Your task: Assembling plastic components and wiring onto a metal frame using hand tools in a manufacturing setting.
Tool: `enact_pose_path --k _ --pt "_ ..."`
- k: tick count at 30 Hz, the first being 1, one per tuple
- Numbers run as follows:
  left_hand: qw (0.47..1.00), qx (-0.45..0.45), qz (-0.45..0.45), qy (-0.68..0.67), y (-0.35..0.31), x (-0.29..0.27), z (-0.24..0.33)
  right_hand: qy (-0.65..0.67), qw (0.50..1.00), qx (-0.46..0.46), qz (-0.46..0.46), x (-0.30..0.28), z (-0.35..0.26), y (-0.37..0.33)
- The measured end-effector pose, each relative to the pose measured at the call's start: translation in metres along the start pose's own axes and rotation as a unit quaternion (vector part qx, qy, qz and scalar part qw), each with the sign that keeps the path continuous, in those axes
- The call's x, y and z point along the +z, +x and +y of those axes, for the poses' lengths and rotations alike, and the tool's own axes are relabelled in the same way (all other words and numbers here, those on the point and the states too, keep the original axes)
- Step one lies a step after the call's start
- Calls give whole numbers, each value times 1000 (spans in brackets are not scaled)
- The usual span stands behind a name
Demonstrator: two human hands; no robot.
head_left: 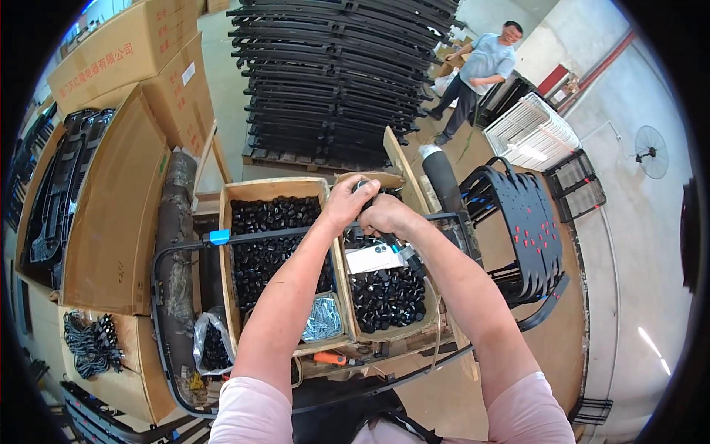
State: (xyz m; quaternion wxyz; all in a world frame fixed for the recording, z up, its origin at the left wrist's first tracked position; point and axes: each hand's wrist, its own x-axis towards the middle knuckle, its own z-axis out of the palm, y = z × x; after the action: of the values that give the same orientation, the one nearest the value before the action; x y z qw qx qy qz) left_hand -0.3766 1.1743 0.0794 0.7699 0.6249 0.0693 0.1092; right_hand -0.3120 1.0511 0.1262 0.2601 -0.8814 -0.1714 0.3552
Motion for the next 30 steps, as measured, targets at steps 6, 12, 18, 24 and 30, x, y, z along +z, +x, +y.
enact_pose_path --k 6,12,18,24,30 --pt "998 -31 -26 -41 -1 1 2 32 999 2 15 -1 -6 -13" --pt "998 62 -10 12 -6 5 8 -128 985 -84 75 -11 -20 -51" --pt "990 12 -114 -80 -104 73 38 -194 980 17 33 -17 1 -192" --pt "979 -54 -178 -87 -271 132 1 -220 975 -8 -21 40 88 -332" --pt "972 -98 -155 -146 -369 163 -3 -215 975 -46 -23 88 143 -401"
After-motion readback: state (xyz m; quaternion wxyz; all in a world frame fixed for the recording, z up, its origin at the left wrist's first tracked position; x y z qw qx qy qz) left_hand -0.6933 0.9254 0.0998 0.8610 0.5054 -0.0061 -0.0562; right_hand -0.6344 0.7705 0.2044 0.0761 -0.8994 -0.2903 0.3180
